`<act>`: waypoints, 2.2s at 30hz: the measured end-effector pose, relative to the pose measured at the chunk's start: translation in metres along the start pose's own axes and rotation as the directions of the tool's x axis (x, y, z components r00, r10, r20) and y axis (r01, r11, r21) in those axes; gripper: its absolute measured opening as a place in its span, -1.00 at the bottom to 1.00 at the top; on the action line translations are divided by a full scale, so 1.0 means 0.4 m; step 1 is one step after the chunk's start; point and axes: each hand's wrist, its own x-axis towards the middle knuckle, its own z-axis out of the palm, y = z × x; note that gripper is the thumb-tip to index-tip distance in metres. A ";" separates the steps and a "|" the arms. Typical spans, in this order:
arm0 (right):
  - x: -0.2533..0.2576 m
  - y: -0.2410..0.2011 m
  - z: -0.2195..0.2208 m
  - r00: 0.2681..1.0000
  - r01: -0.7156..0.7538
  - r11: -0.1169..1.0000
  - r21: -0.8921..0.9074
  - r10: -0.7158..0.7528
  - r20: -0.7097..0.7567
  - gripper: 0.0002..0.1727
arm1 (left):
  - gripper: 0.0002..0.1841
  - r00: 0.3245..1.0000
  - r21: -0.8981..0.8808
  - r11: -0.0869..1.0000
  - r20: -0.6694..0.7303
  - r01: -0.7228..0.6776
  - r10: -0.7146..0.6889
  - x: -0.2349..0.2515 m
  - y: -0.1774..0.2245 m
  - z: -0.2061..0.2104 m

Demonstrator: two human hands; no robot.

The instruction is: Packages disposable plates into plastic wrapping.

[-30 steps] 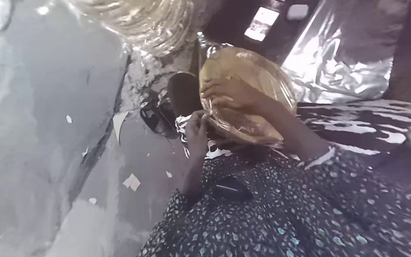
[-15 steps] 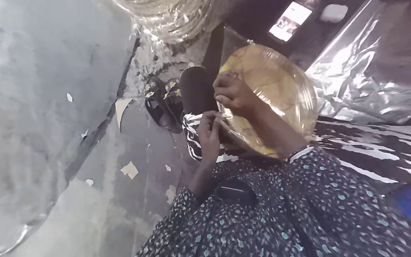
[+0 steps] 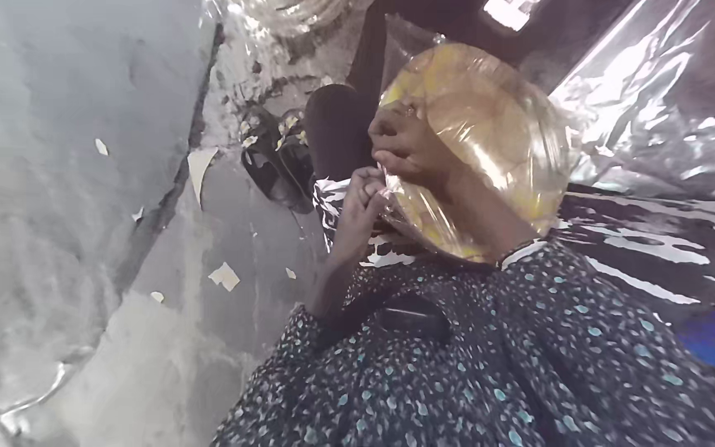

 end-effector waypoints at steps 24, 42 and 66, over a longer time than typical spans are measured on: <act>-0.005 0.015 -0.016 0.998 -0.056 0.998 0.009 0.056 -0.035 -0.58 | -0.72 0.934 0.263 0.963 -0.326 -0.055 0.142 0.007 -0.008 0.043; -0.017 0.006 -0.086 0.992 -0.124 0.934 0.335 0.107 0.069 -0.43 | -0.07 0.950 0.282 0.932 -0.277 0.226 -0.146 0.014 0.015 0.135; -0.390 -0.264 -0.411 -0.074 -0.648 0.222 0.729 0.934 -0.349 -0.12 | -0.41 0.955 -0.160 0.956 -0.132 0.245 -0.267 -0.022 0.035 0.093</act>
